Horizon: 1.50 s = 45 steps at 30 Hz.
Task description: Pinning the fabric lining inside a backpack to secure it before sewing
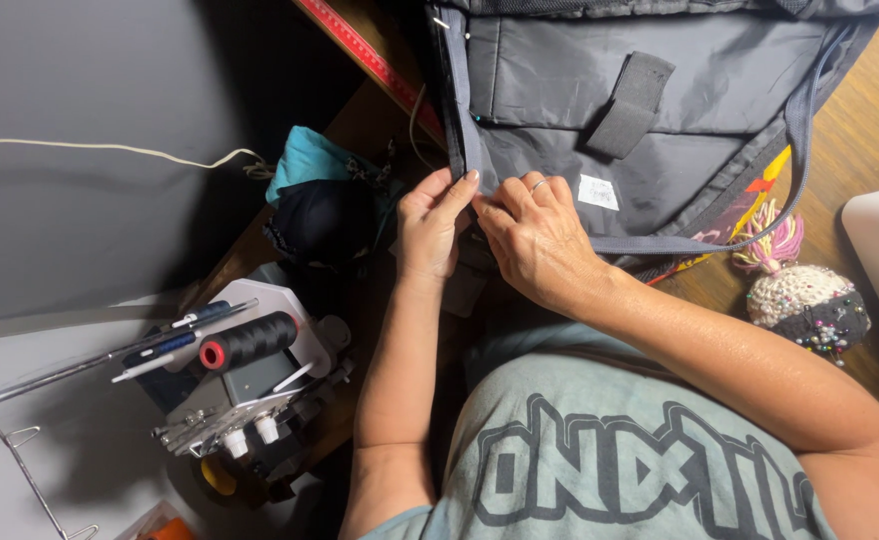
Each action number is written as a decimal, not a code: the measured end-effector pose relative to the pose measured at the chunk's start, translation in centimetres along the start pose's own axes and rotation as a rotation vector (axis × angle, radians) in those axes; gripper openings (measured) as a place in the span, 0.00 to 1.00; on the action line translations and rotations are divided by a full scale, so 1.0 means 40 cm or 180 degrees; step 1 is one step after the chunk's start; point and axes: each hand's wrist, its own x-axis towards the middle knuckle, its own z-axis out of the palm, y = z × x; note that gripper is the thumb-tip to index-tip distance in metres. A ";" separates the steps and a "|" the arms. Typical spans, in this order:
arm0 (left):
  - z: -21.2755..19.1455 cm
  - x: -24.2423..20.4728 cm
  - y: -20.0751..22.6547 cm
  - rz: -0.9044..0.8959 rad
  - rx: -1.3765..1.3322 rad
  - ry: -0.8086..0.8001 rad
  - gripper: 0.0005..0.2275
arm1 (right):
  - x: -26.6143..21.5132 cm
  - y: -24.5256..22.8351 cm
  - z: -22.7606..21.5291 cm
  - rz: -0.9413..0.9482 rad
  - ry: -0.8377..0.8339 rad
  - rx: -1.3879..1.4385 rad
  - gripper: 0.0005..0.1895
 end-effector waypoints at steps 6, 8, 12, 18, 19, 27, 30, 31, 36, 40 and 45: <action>-0.010 0.041 -0.031 0.0003 -0.0023 -0.0017 0.13 | -0.002 0.002 0.007 0.0077 -0.0089 0.0031 0.08; -0.009 0.059 -0.056 -0.0018 -0.0174 -0.0011 0.14 | -0.002 0.003 0.005 0.0108 -0.0111 0.0052 0.08; 0.012 0.073 -0.073 0.0215 -0.0101 0.0336 0.17 | -0.005 0.018 0.007 0.0249 -0.0432 0.0217 0.11; 0.024 0.055 -0.022 0.0367 0.0071 0.0372 0.16 | 0.061 0.142 0.043 0.0797 -0.0515 0.1511 0.11; 0.031 0.051 -0.009 0.0344 -0.0019 0.0331 0.17 | 0.090 0.155 0.032 0.1161 -0.0492 0.1772 0.15; 0.007 0.046 0.001 0.0050 -0.0616 -0.0500 0.25 | 0.083 0.150 0.090 0.0681 -0.0737 0.0296 0.28; 0.015 0.032 0.031 0.0028 -0.0636 -0.0667 0.26 | 0.070 0.139 0.086 0.0430 -0.0662 -0.0035 0.28; 0.021 0.028 0.042 0.0048 -0.0613 -0.0717 0.26 | 0.062 0.136 0.087 0.0288 -0.0582 -0.0152 0.29; 0.003 0.052 0.017 -0.0048 -0.0513 -0.0614 0.26 | 0.047 0.112 0.062 0.0096 -0.0630 -0.0391 0.26; -0.016 0.068 -0.013 -0.0050 -0.0540 -0.0611 0.27 | 0.036 0.106 0.058 0.0132 -0.0757 -0.0416 0.26; -0.028 0.059 -0.049 -0.0262 -0.0678 -0.0597 0.27 | 0.027 0.086 0.030 0.0191 -0.0957 -0.0437 0.26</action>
